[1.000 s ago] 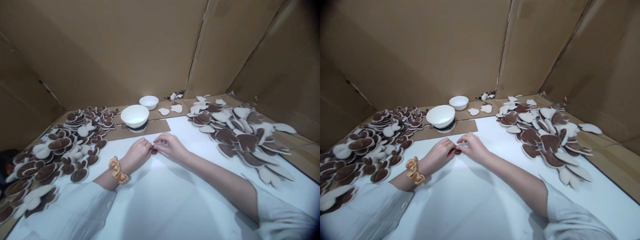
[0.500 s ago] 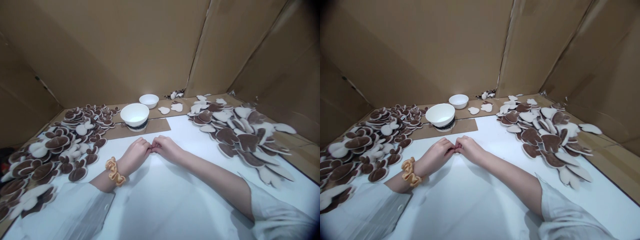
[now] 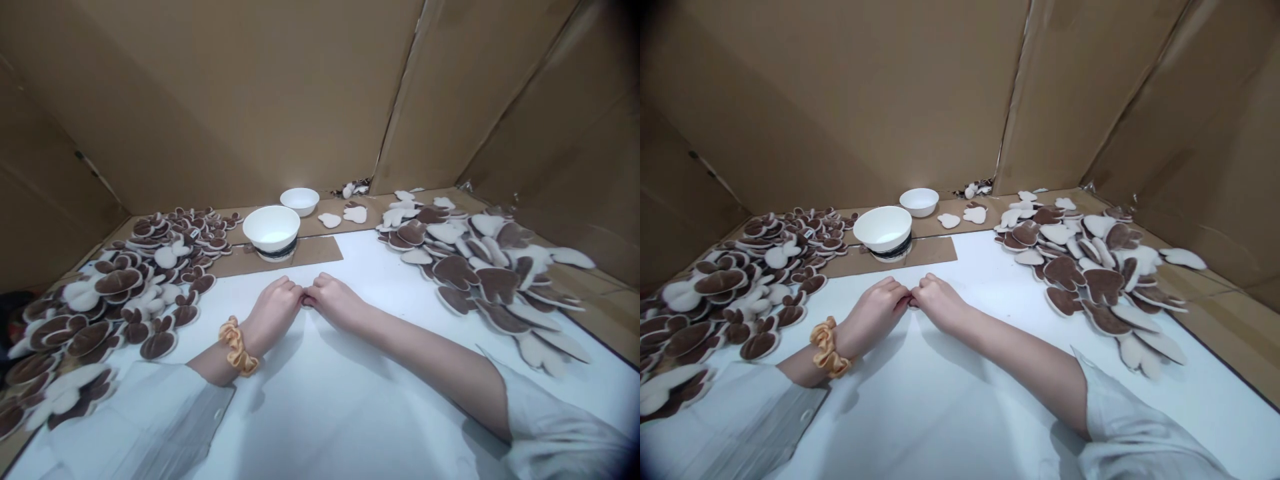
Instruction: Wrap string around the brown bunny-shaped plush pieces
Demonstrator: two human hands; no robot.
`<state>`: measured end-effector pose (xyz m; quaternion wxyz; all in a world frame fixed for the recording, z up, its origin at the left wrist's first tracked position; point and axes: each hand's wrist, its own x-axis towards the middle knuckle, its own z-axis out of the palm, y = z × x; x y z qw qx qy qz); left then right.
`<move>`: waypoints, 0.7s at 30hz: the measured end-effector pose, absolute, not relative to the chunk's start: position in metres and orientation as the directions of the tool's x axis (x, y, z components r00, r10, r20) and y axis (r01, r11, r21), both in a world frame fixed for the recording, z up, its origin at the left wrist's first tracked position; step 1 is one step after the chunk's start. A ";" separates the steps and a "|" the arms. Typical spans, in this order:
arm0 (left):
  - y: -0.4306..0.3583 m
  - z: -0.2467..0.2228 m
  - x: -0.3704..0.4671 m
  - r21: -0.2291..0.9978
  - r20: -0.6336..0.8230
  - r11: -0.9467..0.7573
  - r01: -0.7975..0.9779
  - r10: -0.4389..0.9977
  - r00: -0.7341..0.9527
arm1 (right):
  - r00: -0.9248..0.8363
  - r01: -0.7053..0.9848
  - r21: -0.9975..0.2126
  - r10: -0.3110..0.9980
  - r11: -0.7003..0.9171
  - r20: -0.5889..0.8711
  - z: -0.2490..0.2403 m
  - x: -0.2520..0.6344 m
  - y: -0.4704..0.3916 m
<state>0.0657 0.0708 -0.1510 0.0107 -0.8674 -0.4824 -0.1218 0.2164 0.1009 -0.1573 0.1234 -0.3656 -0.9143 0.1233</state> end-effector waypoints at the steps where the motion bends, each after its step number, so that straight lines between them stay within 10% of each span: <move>1: 0.070 -0.152 0.066 0.095 0.230 -0.536 0.838 0.831 0.506 | -0.696 0.653 -0.307 0.708 0.693 0.116 -0.156 0.215 0.100; 15: 0.069 -0.144 0.062 0.189 0.189 -0.529 0.827 0.846 0.498 | -0.779 0.598 -0.129 0.612 0.791 0.136 -0.158 0.215 0.101; 21: 0.073 -0.148 0.060 0.245 0.234 -0.550 0.798 0.833 0.502 | -0.782 0.522 -0.247 0.574 0.816 0.243 -0.164 0.219 0.106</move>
